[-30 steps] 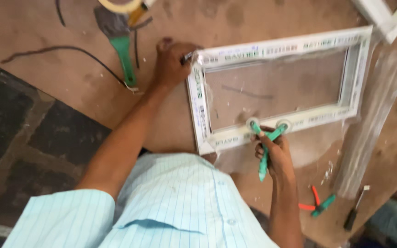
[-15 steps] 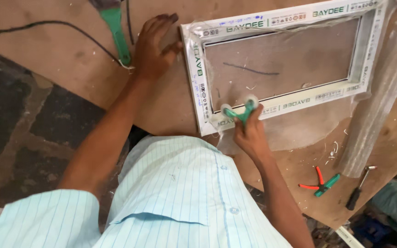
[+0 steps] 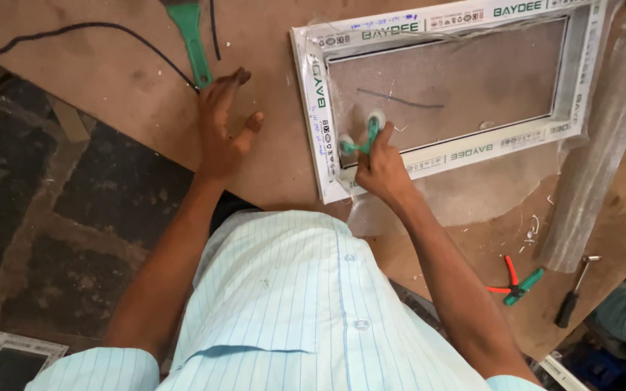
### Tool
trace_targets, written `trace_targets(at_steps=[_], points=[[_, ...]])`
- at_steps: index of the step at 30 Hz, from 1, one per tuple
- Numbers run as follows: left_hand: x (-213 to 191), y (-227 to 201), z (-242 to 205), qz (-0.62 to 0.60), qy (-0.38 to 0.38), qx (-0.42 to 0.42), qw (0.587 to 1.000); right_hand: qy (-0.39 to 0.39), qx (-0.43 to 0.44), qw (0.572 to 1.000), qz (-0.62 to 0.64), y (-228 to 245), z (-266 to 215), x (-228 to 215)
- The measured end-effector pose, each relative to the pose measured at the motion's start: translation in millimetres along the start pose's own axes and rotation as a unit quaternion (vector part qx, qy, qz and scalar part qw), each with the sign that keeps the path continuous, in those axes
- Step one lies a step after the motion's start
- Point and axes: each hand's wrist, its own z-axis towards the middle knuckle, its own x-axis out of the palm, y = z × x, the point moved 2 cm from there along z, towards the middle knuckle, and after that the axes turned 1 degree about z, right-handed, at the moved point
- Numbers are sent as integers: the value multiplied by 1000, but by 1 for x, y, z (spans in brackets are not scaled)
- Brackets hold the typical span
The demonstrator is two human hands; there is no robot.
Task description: The person assembles a window screen by securing mesh to a white frame. They use a roller tool to press the mesh into the frame groove and pliers to trim excess material, repeating the process along each side of the frame.
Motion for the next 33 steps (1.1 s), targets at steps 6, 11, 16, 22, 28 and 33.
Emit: trace_targets(at_steps=[6, 11, 16, 22, 28, 33], points=[[17, 2, 4, -54, 35, -109, 992, 70, -15, 997, -35, -5, -30, 12], [49, 0, -23, -82, 63, -142, 984, 88, 2, 995, -43, 1, -30, 16], [30, -1, -31, -123, 7, -162, 979, 33, 39, 998, 25, 26, -33, -1], [-16, -40, 1, -16, 28, -56, 998, -120, 155, 932, 306, 65, -60, -43], [28, -128, 45, -214, 265, 36, 940, -185, 101, 931, 297, 112, -78, -64], [60, -178, 32, -500, 380, -246, 738, -373, 23, 849, 373, 152, -90, -66]])
